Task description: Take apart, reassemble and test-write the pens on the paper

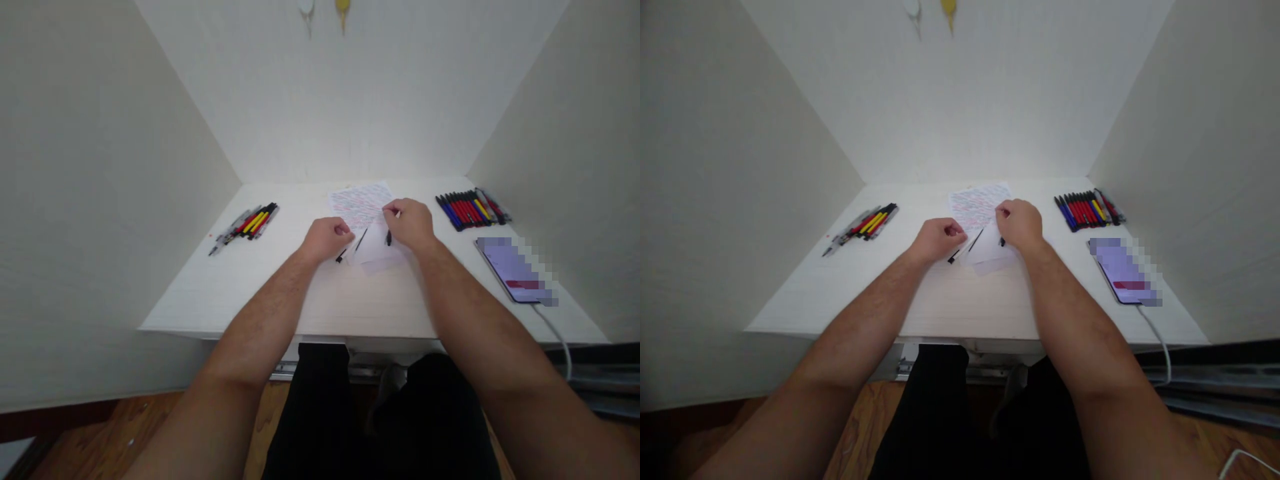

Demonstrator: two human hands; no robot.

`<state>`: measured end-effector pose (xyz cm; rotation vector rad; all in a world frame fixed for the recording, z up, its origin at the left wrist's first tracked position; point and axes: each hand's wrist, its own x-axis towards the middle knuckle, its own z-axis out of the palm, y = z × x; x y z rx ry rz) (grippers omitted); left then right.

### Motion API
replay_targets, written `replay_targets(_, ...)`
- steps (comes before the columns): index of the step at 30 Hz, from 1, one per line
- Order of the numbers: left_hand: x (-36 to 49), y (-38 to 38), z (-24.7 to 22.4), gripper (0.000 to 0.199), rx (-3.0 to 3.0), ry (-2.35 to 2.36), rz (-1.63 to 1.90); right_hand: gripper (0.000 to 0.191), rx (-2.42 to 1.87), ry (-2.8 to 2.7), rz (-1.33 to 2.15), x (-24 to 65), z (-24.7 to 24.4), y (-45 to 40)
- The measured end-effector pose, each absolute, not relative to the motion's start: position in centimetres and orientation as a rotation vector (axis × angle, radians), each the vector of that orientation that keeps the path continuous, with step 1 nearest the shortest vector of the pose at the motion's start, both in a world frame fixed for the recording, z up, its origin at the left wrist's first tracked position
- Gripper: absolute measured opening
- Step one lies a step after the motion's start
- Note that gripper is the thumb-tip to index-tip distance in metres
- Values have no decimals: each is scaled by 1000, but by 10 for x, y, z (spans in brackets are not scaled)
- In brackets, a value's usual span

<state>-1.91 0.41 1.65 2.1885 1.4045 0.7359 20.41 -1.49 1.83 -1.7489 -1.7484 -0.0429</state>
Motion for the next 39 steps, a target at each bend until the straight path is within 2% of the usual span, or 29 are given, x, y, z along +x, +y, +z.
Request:
replay_targets(5, -16, -3, 22, 27, 2271, 1328, 564, 36, -1723, -2269, -94, 172, 26, -31)
replay_targets(11, -18, -1, 23, 22, 2313, 1335, 443, 35, -1814, -2425, -131, 163, 31, -35)
replay_targets(21, -19, 8, 17, 11, 2304, 1402, 470, 20, -1940, -2307, -14, 156, 29, -38)
replay_targets(32, -21, 13, 17, 14, 2134, 1425, 606, 30, -2098, -2209, 118, 137, 31, -47)
replay_targets(36, -25, 13, 24, 18, 2037, 1381, 684, 28, -1975, -2107, 192, 139, 33, -46)
replay_targets(39, -26, 12, 25, 19, 1914, 1227, 769, 16, -1734, -1762, 332, 151, 36, -40)
